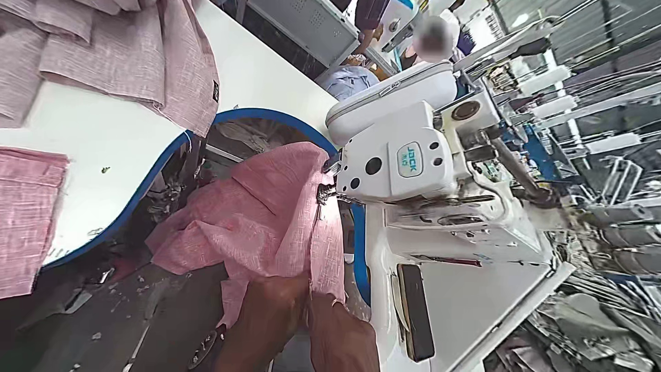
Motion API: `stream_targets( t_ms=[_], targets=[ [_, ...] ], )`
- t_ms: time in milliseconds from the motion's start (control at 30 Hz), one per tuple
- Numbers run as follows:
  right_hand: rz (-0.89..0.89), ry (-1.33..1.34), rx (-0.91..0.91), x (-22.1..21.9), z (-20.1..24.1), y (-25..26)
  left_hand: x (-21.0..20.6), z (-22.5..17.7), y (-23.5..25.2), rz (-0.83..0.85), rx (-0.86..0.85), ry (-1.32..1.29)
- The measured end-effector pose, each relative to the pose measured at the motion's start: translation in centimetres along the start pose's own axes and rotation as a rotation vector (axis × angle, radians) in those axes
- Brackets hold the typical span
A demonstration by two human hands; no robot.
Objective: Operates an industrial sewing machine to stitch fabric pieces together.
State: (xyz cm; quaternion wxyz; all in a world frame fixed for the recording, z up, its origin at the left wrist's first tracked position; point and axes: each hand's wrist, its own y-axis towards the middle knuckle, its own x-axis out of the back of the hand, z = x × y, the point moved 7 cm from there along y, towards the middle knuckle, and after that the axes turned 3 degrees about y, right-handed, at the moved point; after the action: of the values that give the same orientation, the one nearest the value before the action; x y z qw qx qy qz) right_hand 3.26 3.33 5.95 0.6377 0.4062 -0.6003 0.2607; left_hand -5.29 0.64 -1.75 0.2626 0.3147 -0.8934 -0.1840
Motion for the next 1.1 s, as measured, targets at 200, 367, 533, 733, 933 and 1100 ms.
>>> stream_targets(
  t_ms=[200,367,533,733,933,1100],
  targets=[
    [-0.372,0.042,-0.066,-1.7,-1.8,-1.1,-0.7,0.6,1.1,-0.057,0.043,-0.08],
    [-0.291,0.313,-0.229,-0.4,-3.3,-1.4,-0.9,0.0,0.3,0.003,0.067,-0.083],
    [-0.233,0.182,-0.131,-0.6,-2.0,2.4,-2.0,1.4,1.8,0.051,0.154,-0.252],
    [-0.284,0.07,-0.138,-2.0,-2.5,2.8,-1.9,1.7,2.7,-0.007,0.176,-0.073],
    [-0.184,0.127,-0.111,-4.2,-6.7,-3.5,-0.5,0.2,-0.6,0.118,0.074,-0.084],
    [-0.288,0.111,0.177,-0.7,-2.7,0.1,-1.4,-0.1,-0.2,0.103,0.111,-0.073]
  ],
)
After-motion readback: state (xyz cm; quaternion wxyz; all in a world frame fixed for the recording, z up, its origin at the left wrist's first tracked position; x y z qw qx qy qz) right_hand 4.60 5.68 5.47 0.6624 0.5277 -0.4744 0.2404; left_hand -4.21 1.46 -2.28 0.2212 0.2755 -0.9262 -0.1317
